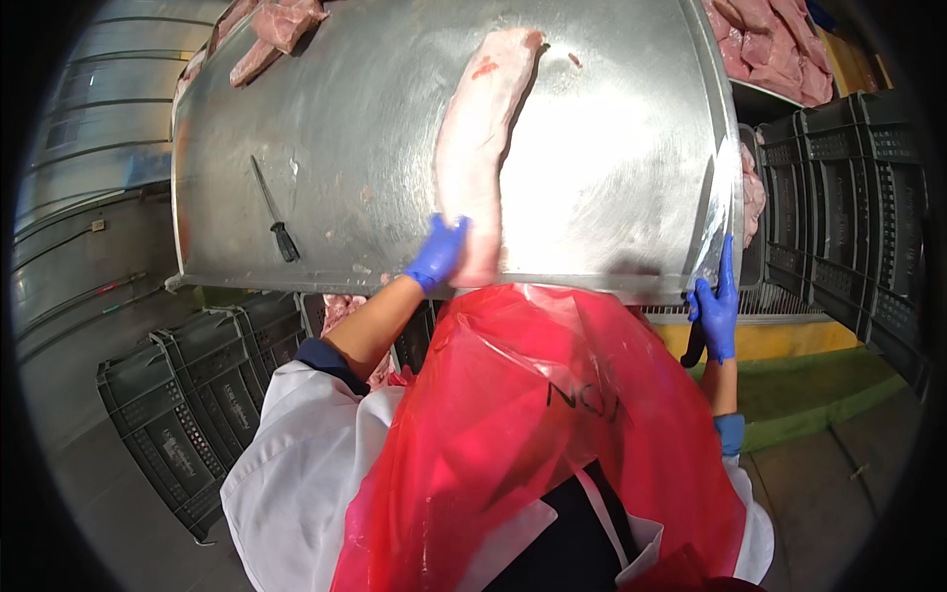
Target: The person uses a knife to trim and slice large pieces of raw meat on a stainless steel table. They remove fat and connective tissue, then cut the meat into smaller portions, placing the trimmed pieces into a nearby container.
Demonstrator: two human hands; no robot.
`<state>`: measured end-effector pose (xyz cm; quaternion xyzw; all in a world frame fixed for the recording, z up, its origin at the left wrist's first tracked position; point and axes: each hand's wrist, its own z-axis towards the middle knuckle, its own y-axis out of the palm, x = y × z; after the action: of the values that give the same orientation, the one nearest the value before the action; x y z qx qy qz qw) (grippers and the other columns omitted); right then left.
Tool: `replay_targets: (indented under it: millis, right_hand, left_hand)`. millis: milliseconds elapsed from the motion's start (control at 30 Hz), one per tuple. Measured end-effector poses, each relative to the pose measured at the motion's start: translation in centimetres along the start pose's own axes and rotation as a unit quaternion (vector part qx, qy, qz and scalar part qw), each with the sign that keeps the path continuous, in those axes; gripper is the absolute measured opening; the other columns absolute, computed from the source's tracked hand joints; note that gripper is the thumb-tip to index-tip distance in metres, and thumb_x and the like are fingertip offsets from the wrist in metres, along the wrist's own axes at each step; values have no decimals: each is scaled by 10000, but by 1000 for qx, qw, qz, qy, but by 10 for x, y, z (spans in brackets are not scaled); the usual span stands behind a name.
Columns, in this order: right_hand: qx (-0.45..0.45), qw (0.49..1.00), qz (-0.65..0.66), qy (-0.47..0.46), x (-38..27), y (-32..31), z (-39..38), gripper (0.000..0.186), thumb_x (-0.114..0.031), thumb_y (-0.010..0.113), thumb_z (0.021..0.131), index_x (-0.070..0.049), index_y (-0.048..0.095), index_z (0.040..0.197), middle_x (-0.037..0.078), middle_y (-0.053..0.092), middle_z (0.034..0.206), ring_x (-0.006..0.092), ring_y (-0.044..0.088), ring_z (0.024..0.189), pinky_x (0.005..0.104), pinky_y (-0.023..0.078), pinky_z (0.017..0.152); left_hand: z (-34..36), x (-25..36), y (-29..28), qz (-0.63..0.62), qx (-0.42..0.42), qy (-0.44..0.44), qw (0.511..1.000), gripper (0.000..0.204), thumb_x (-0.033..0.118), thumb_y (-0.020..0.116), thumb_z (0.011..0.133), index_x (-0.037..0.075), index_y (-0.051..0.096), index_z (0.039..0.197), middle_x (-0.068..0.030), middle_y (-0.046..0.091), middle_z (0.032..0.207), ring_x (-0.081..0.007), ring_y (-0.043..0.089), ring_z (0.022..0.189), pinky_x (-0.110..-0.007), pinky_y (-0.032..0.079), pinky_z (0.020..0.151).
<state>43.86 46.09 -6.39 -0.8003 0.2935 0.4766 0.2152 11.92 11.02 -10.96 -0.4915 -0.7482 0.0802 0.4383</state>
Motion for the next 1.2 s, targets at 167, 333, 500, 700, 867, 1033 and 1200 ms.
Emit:
replay_targets:
  millis: [167,333,500,700,867,1033,1200]
  right_hand:
    - [44,999,-16,-20,-16,-1,24,785,48,479,925,-205,184,1606,20,564,708,68,458,486,216,413,427]
    - [64,995,17,-68,-33,-16,34,798,61,520,936,-225,193,1605,8,586,902,59,504,598,196,425,487]
    - [103,989,45,-97,-2,-34,18,788,55,521,942,-226,199,1603,22,600,883,66,517,584,206,430,470]
    - [88,991,56,-86,18,-22,28,862,67,508,894,-220,133,1616,55,600,1045,68,508,653,210,449,542]
    - [57,992,102,-55,16,-18,43,830,47,503,901,-162,130,1612,52,612,959,61,512,598,194,437,517]
    - [34,988,124,-87,19,-1,59,853,3,512,900,-208,97,1615,24,595,809,53,507,550,214,451,462]
    - [41,996,53,-55,-4,11,75,833,-30,520,923,-267,116,1612,50,583,754,91,533,545,255,483,486]
  left_hand:
    - [19,120,14,173,-37,409,895,788,535,703,821,53,485,1405,-228,525,1380,-420,554,1208,-472,442,1023]
    - [80,165,18,451,51,470,757,800,464,757,671,118,522,1354,-160,491,1424,-365,449,1328,-626,332,1046]
    - [51,200,32,515,20,389,763,622,482,742,726,71,614,1176,-194,607,1163,-341,588,1096,-517,461,928]
    - [53,286,153,307,-28,484,819,422,370,713,803,13,664,1024,-182,652,1042,-361,616,1000,-442,502,898]
    - [67,307,194,450,-91,438,773,310,277,601,861,15,703,992,-186,706,1047,-345,684,984,-414,544,867]
    - [82,295,200,384,-71,455,800,267,251,593,860,31,707,959,-192,717,963,-337,699,942,-414,551,840]
    - [91,288,198,368,-58,443,815,226,206,597,857,10,687,925,-220,703,925,-395,680,904,-440,542,809]
